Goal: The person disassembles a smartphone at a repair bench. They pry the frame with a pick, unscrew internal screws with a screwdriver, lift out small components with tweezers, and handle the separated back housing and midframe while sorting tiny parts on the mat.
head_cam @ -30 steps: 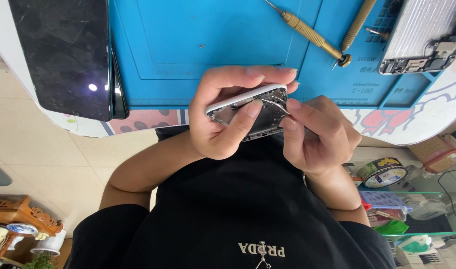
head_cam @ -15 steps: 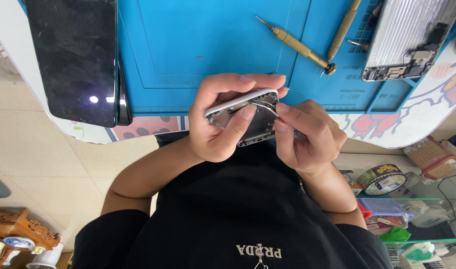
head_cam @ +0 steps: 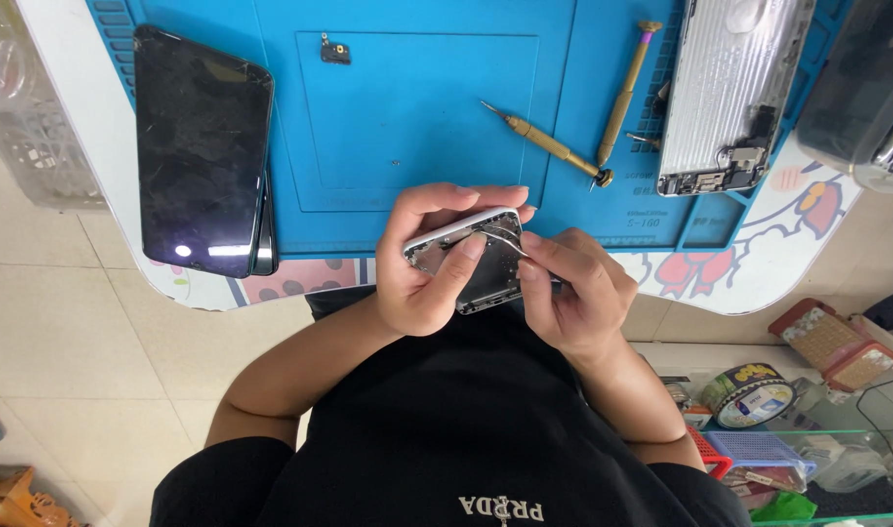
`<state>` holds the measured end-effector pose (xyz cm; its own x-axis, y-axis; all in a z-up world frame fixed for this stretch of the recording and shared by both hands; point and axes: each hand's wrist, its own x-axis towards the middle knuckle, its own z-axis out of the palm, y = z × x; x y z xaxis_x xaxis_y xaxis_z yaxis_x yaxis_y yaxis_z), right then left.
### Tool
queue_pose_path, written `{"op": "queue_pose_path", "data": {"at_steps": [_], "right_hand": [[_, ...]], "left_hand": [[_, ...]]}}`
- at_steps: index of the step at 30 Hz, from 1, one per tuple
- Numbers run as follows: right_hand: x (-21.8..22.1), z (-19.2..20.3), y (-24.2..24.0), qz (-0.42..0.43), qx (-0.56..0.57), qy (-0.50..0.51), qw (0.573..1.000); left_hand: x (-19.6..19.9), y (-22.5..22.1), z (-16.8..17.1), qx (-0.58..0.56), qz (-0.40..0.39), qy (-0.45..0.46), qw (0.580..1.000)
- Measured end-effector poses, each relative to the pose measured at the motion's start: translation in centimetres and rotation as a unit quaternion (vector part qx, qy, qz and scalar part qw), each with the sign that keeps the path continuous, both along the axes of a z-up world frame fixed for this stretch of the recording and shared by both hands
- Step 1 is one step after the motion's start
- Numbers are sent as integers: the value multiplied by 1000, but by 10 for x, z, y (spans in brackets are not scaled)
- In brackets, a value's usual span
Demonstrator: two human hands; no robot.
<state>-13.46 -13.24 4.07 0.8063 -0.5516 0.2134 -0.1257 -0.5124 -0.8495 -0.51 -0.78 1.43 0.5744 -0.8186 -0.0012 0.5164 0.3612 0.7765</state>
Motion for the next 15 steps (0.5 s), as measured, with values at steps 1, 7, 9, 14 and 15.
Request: {"op": "queue_pose_path", "data": {"at_steps": [1,7,9,14,15], "right_hand": [[0,1,0,0,-2,-1,1000],[1,4,1,-3,6,10,1000],[2,6,1,-3,7,13,1000],[-1,11,1,6,-8,7,1000],[4,13,-2,7,-22,11,1000]], "left_hand": [[0,0,1,-2,0,-1,1000],[0,0,2,4,5,-7,1000],[0,0,3,5,4,1,1000],[-3,1,8,7,4,7,1000],[0,-2,9,6,2,11,1000]]}}
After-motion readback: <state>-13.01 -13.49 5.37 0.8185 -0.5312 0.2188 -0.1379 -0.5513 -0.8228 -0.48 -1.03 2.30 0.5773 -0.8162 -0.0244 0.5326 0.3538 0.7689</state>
